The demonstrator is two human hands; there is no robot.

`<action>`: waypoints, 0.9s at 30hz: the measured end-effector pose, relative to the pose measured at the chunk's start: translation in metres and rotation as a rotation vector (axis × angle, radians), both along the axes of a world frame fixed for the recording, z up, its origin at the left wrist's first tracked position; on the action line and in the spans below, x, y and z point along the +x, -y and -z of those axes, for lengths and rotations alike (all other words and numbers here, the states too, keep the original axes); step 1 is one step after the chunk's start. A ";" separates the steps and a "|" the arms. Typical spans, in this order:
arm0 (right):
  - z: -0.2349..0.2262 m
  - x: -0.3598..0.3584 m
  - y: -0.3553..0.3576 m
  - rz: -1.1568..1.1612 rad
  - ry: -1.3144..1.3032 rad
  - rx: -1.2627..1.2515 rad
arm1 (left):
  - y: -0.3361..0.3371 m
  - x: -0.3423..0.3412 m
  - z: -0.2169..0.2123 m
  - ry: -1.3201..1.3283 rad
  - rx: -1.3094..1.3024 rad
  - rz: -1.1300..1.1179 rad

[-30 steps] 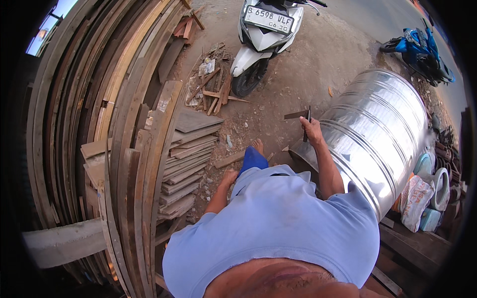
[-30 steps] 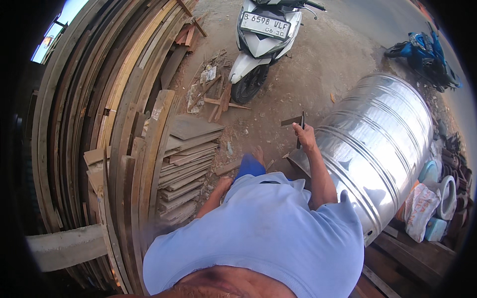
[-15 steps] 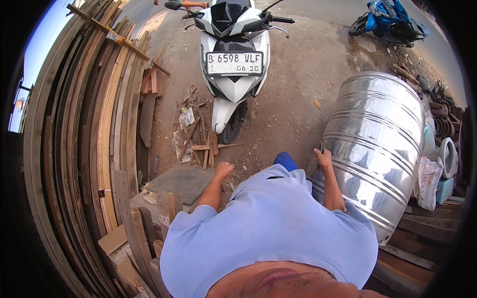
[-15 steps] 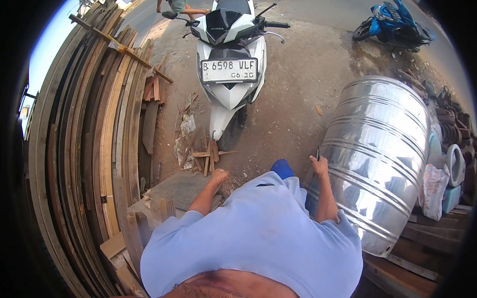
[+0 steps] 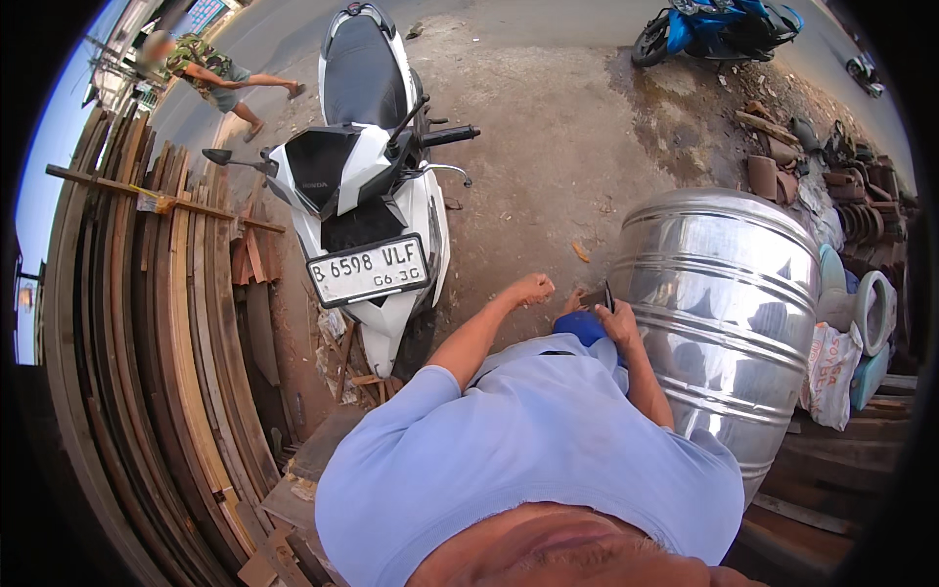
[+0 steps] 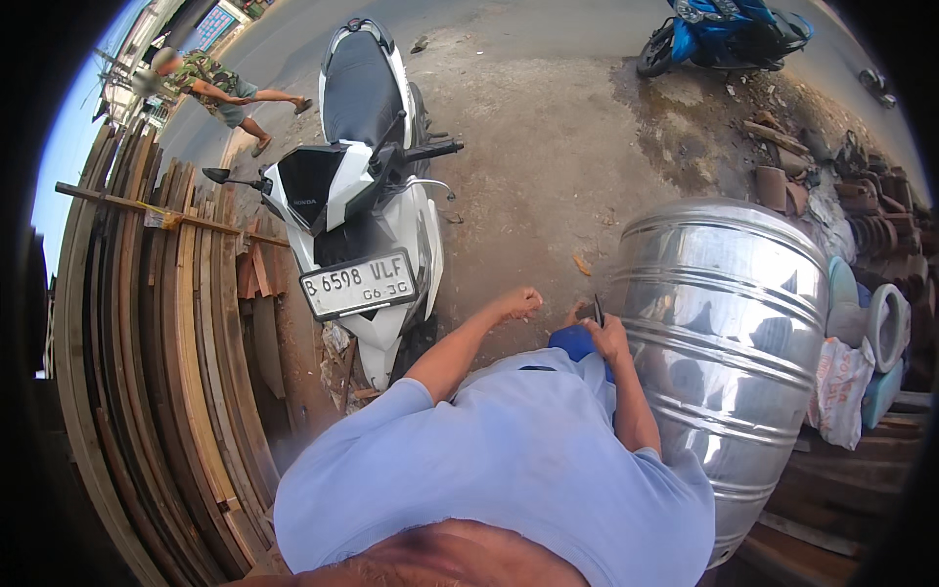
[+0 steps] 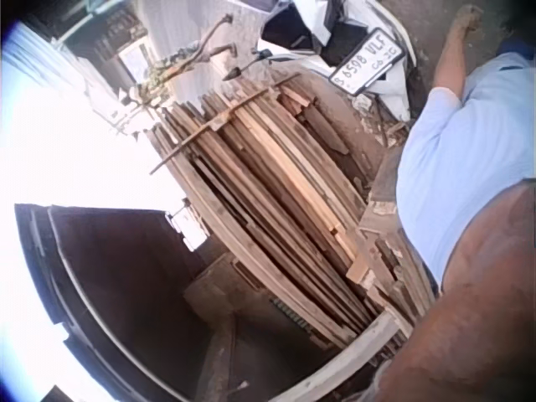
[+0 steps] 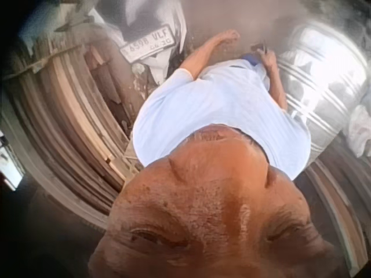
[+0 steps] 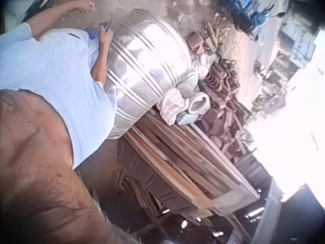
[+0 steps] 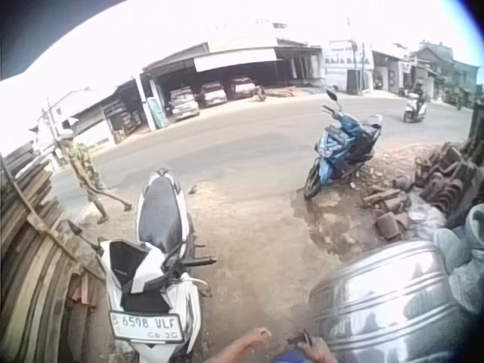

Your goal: The person measures and marks a long wooden plank using a tape measure, square, and pencil. They repeatedly align the square and draw lines, then measure the plank length and mark it before moving the plank aside.

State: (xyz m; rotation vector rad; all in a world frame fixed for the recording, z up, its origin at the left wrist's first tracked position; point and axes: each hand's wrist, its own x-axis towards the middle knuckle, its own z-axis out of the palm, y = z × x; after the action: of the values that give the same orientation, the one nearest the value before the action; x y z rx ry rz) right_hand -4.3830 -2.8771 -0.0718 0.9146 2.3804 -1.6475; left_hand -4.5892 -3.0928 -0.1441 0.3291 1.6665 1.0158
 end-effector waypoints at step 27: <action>0.033 -0.445 -0.402 0.741 0.228 -0.146 | -0.381 -0.646 0.034 -0.352 -0.022 -0.028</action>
State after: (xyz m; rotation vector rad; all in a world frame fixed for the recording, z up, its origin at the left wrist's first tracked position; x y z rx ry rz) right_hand -4.8276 -2.4756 -0.1046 1.9870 1.8352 -1.7440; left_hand -5.2350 -2.7121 -0.1784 0.4938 2.0006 1.0008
